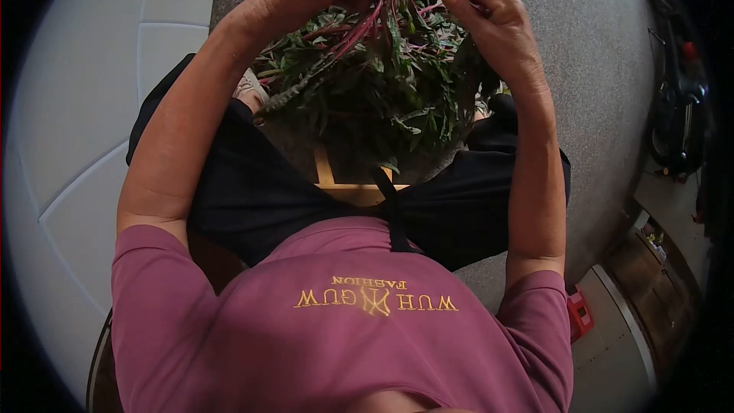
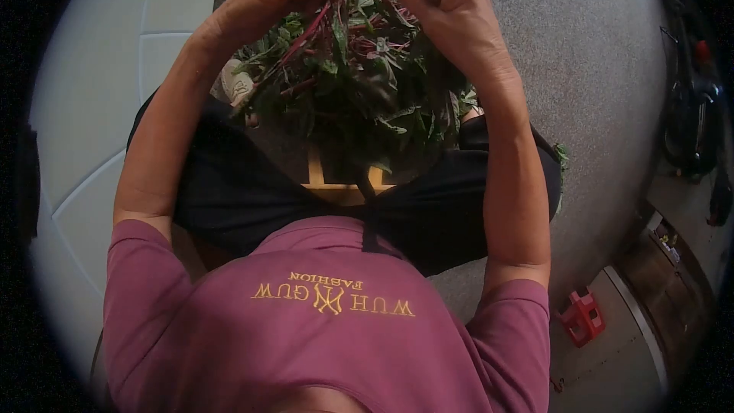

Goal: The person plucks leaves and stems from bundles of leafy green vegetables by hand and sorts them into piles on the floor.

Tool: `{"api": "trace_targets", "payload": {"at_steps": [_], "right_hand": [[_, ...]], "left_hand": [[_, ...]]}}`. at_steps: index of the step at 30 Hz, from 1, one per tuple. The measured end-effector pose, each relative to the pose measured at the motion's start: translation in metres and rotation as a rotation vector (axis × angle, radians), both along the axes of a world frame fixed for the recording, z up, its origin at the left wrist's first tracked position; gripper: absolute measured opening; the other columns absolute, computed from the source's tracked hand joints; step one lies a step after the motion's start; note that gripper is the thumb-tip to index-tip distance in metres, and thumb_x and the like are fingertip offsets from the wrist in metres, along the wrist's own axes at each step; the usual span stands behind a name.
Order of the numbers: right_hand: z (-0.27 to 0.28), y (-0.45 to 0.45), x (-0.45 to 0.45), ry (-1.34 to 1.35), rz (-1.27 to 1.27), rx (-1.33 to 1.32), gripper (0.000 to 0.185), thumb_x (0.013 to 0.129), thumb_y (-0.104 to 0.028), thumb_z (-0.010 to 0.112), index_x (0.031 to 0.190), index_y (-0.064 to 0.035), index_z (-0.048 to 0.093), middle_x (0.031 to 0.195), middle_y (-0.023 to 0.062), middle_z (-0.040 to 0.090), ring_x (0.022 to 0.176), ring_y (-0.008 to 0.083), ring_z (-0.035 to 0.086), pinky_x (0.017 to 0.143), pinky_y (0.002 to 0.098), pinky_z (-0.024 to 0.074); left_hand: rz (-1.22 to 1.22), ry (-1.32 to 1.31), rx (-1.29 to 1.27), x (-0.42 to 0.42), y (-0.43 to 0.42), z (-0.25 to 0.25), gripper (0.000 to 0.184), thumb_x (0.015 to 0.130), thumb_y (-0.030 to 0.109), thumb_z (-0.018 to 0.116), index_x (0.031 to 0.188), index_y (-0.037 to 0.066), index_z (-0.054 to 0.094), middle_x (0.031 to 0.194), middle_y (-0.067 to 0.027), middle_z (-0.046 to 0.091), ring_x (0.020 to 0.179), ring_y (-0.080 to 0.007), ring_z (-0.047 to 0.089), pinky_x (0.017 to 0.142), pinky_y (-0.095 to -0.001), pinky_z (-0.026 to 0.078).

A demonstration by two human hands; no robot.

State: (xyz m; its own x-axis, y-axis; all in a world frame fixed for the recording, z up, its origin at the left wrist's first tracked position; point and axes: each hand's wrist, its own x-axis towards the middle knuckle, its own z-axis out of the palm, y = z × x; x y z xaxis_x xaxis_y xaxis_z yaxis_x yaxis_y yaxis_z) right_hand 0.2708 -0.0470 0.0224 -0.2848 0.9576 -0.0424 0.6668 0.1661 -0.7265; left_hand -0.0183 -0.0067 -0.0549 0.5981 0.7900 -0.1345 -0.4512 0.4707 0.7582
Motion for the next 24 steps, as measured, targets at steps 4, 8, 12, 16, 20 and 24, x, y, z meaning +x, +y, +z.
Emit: {"api": "trace_targets", "payload": {"at_steps": [4,8,12,16,20,24], "right_hand": [[-0.012,0.005,0.006,-0.044,-0.056,0.084,0.03,0.092,-0.033,0.066,0.086,-0.0039,0.068,0.059,-0.0018,0.049,0.055,0.0053,0.042,0.051,0.026,0.0359],[-0.015,0.024,0.029,-0.08,-0.171,0.132,0.033,0.092,-0.034,0.066,0.088,-0.0016,0.067,0.062,-0.0053,0.046,0.06,0.0027,0.039,0.052,0.0248,0.034],[0.001,0.022,0.032,-0.113,-0.266,-0.001,0.036,0.09,-0.036,0.067,0.093,-0.0002,0.069,0.064,-0.0013,0.054,0.061,0.006,0.047,0.055,0.0268,0.0395],[-0.017,0.025,0.042,-0.394,-0.15,0.03,0.038,0.088,-0.047,0.064,0.093,-0.0099,0.072,0.07,0.0112,0.066,0.067,0.0263,0.065,0.065,0.0401,0.0503],[-0.016,0.023,0.037,-0.422,-0.141,0.042,0.038,0.088,-0.047,0.064,0.094,-0.0108,0.072,0.073,0.0118,0.067,0.071,0.0277,0.067,0.067,0.0407,0.0511],[-0.014,0.011,0.016,-0.073,0.024,0.029,0.03,0.091,-0.029,0.067,0.11,-0.0054,0.069,0.079,0.0021,0.068,0.068,0.0073,0.058,0.062,0.0267,0.0486]], "left_hand": [[-0.008,-0.012,-0.012,-0.004,-0.004,0.002,0.015,0.096,0.016,0.056,0.1,0.005,0.065,0.086,-0.0015,0.066,0.076,-0.0104,0.063,0.072,-0.0266,0.053],[-0.014,-0.025,-0.019,-0.017,-0.003,-0.002,0.015,0.096,0.016,0.055,0.1,0.005,0.065,0.086,-0.0016,0.066,0.076,-0.0106,0.063,0.072,-0.0268,0.053],[-0.01,-0.035,-0.023,-0.029,-0.001,-0.006,0.015,0.096,0.016,0.055,0.1,0.005,0.065,0.087,-0.0017,0.066,0.076,-0.0108,0.063,0.072,-0.027,0.053],[-0.013,-0.049,-0.023,-0.051,0.007,-0.012,0.015,0.096,0.016,0.055,0.1,0.005,0.065,0.087,-0.0019,0.066,0.076,-0.011,0.063,0.072,-0.0272,0.053],[-0.011,-0.058,-0.03,-0.071,0.002,-0.014,0.015,0.096,0.016,0.055,0.101,0.005,0.064,0.087,-0.002,0.066,0.076,-0.0112,0.063,0.072,-0.0273,0.054],[-0.004,-0.058,-0.042,-0.067,0.003,-0.018,0.016,0.096,0.016,0.054,0.101,0.005,0.064,0.087,-0.0021,0.066,0.076,-0.0114,0.063,0.072,-0.0275,0.054]]}}
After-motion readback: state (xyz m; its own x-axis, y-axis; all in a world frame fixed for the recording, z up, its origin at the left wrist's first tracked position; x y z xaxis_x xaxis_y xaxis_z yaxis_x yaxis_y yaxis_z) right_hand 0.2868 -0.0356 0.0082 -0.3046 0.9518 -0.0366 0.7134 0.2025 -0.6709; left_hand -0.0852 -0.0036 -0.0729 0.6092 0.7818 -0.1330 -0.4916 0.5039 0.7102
